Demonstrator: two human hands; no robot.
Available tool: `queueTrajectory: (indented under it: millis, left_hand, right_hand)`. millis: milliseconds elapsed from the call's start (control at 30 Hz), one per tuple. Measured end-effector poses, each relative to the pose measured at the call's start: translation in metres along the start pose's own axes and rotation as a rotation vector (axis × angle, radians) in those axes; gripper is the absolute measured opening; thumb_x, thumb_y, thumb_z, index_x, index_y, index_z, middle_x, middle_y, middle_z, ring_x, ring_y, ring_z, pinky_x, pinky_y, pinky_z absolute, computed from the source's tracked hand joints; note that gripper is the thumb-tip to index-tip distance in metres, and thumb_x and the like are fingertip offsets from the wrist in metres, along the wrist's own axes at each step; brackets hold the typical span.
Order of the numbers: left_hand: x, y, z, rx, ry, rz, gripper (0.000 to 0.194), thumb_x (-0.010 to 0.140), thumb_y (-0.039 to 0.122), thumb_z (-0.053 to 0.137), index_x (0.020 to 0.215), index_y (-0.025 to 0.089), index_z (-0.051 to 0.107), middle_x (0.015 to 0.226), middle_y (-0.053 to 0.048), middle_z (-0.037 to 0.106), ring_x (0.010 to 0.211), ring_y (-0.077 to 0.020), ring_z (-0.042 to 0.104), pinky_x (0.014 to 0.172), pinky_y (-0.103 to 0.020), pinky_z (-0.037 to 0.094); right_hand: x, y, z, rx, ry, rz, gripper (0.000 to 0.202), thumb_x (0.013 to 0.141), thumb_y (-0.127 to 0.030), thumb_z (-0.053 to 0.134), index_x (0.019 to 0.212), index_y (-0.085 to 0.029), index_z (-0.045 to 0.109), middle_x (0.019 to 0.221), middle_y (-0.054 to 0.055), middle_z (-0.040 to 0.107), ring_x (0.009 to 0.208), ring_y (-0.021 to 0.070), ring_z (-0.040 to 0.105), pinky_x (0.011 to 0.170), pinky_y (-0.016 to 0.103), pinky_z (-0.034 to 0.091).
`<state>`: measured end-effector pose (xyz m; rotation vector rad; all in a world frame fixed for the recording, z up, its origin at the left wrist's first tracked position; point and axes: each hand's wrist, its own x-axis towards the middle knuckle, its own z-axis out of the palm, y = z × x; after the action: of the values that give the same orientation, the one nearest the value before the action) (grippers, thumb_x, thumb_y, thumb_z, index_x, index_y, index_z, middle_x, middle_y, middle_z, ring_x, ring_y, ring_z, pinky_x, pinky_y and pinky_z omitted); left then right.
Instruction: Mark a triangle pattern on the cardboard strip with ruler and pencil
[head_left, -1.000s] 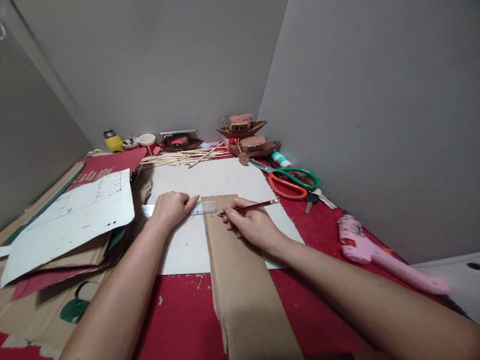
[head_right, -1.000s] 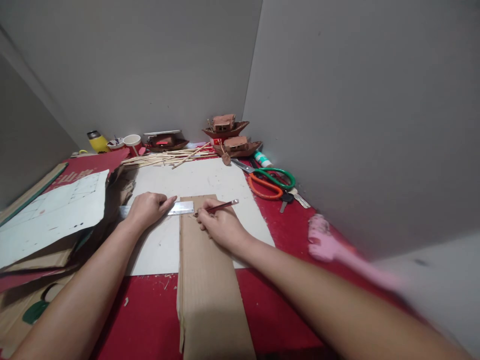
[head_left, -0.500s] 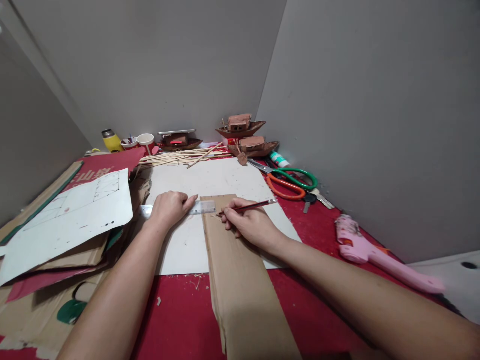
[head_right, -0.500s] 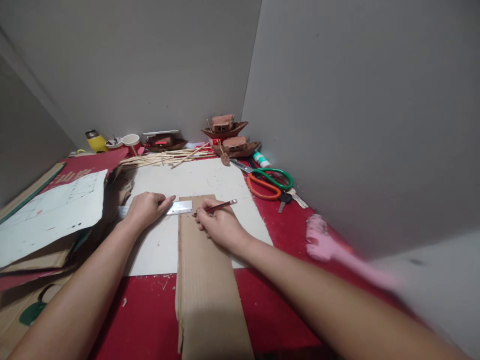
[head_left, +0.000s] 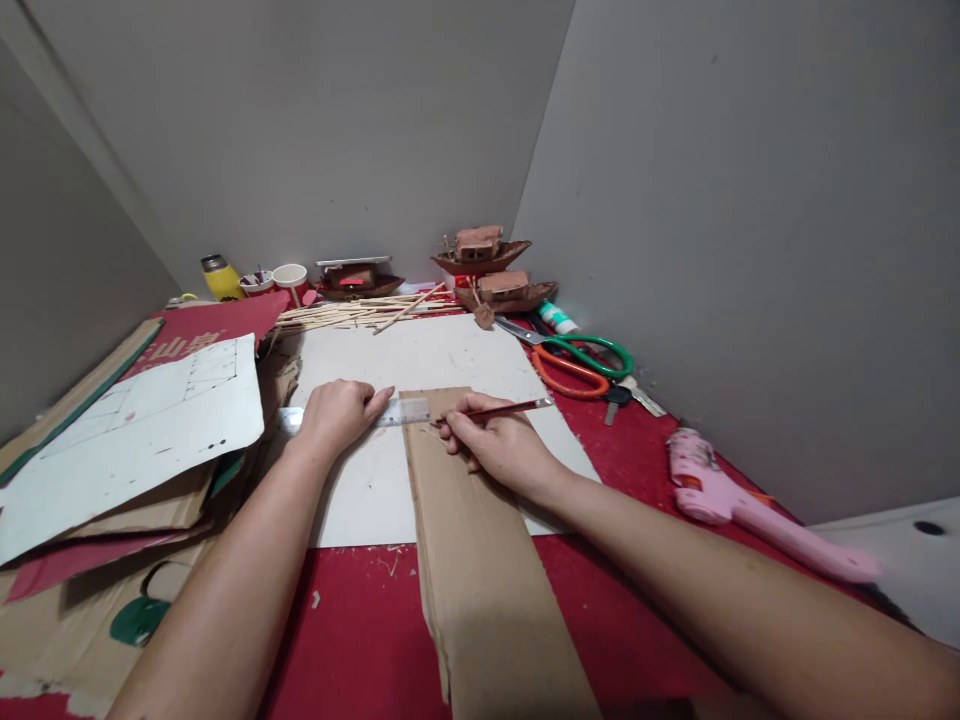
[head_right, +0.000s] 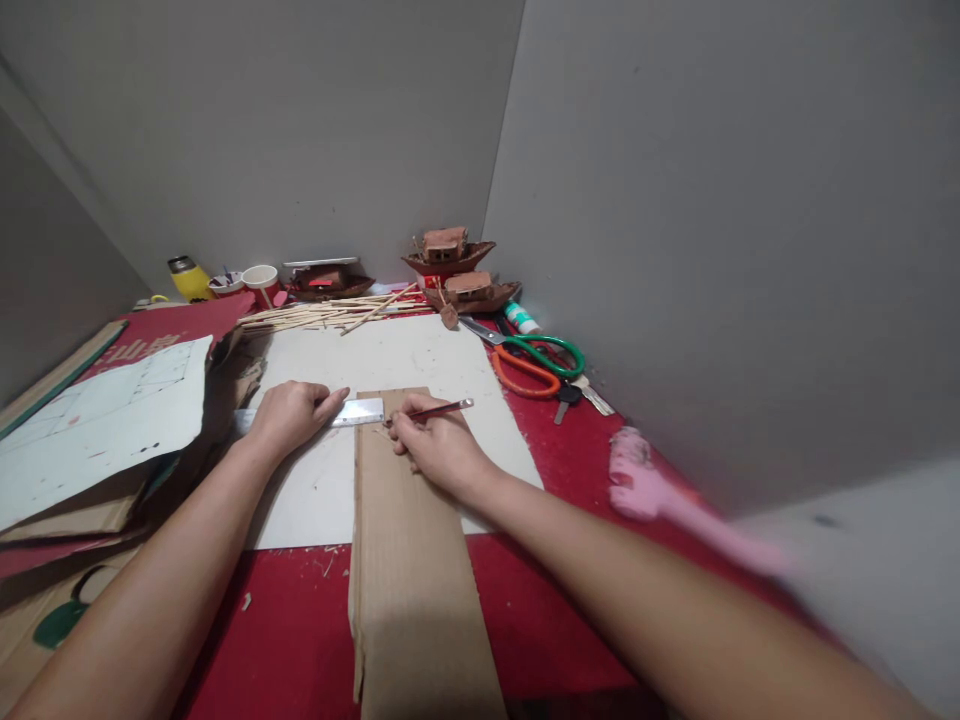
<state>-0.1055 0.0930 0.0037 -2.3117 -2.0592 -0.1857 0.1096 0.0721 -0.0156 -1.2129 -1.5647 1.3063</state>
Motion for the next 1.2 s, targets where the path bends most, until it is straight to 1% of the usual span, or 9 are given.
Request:
queueTrajectory:
  millis: [233,400,533,633,733,800,900,1067,1200]
  left_hand:
    - [0.000,-0.002,0.002,-0.013,0.023,0.001,0.057,0.096,0.056,0.035,0.074,0.022,0.075,0.067,-0.009,0.070,0.068,-0.0252,0.063,0.062,-0.033,0.035]
    - [-0.001,0.000,0.000,-0.047,0.097,0.023,0.056,0.097,0.054,0.035,0.071,0.023,0.073,0.068,-0.009,0.071,0.068,-0.0241,0.064,0.061,-0.032,0.031]
    - [-0.004,0.011,-0.008,-0.096,0.171,0.095,0.056,0.099,0.052,0.035,0.066,0.022,0.070,0.069,-0.009,0.072,0.066,-0.0219,0.063,0.060,-0.032,0.030]
    - [-0.008,0.023,-0.014,-0.129,0.212,0.160,0.054,0.099,0.048,0.037,0.065,0.021,0.068,0.069,-0.009,0.072,0.065,-0.0202,0.062,0.061,-0.032,0.030]
    - [-0.014,0.033,-0.014,-0.148,0.238,0.207,0.051,0.100,0.045,0.038,0.067,0.020,0.068,0.070,-0.008,0.072,0.065,-0.0188,0.062,0.061,-0.031,0.033]
    - [-0.016,0.037,-0.011,-0.156,0.258,0.223,0.050,0.099,0.047,0.039,0.069,0.021,0.068,0.071,-0.007,0.072,0.065,-0.0184,0.062,0.061,-0.031,0.035]
    - [-0.014,0.034,-0.004,-0.173,0.347,0.191,0.044,0.099,0.048,0.041,0.079,0.021,0.070,0.079,-0.007,0.072,0.074,-0.0195,0.065,0.067,-0.031,0.042]
    - [-0.012,0.024,0.003,-0.254,0.632,0.094,0.044,0.099,0.042,0.040,0.131,0.016,0.052,0.136,-0.020,0.054,0.129,-0.0277,0.048,0.105,-0.043,0.037]
    - [-0.006,0.020,0.006,-0.353,0.685,0.130,0.042,0.099,0.037,0.040,0.136,0.019,0.045,0.137,-0.019,0.052,0.133,-0.0278,0.045,0.110,-0.048,0.036]
  right_hand:
    - [-0.004,-0.004,-0.004,0.120,0.018,-0.049,0.022,0.087,-0.040,0.058,0.086,-0.018,0.059,0.077,0.003,0.067,0.058,0.0110,0.060,0.043,0.019,0.048]
    - [-0.005,-0.012,-0.014,0.194,0.175,-0.220,0.038,0.091,-0.054,0.053,0.107,-0.020,0.063,0.087,0.005,0.071,0.063,0.0130,0.062,0.048,0.023,0.050]
    - [0.001,-0.011,-0.023,0.116,0.270,-0.306,0.039,0.091,-0.052,0.056,0.117,-0.023,0.059,0.107,0.008,0.068,0.086,0.0171,0.064,0.065,0.027,0.055]
    - [0.004,-0.009,-0.026,0.109,0.097,-0.220,0.042,0.088,-0.052,0.060,0.116,-0.021,0.059,0.095,0.007,0.069,0.076,0.0165,0.064,0.062,0.028,0.054]
    - [0.002,-0.006,-0.023,0.184,-0.135,-0.040,0.036,0.085,-0.053,0.063,0.090,-0.017,0.062,0.066,0.000,0.063,0.050,0.0110,0.055,0.048,0.024,0.045]
    - [0.001,-0.004,-0.021,0.188,-0.165,0.003,0.036,0.082,-0.053,0.066,0.081,-0.018,0.062,0.059,0.000,0.062,0.047,0.0101,0.053,0.046,0.023,0.044]
    - [0.006,0.000,-0.025,0.157,-0.097,-0.020,0.037,0.080,-0.055,0.068,0.075,-0.018,0.063,0.056,0.001,0.062,0.046,0.0101,0.053,0.046,0.022,0.042]
    - [0.023,0.000,-0.040,0.199,0.211,-0.115,0.038,0.079,-0.059,0.068,0.073,-0.021,0.061,0.061,0.004,0.068,0.048,0.0132,0.057,0.046,0.025,0.045]
    - [0.031,0.002,-0.043,0.333,0.343,-0.121,0.035,0.084,-0.056,0.059,0.075,-0.023,0.053,0.070,0.004,0.071,0.051,0.0135,0.060,0.048,0.025,0.047]
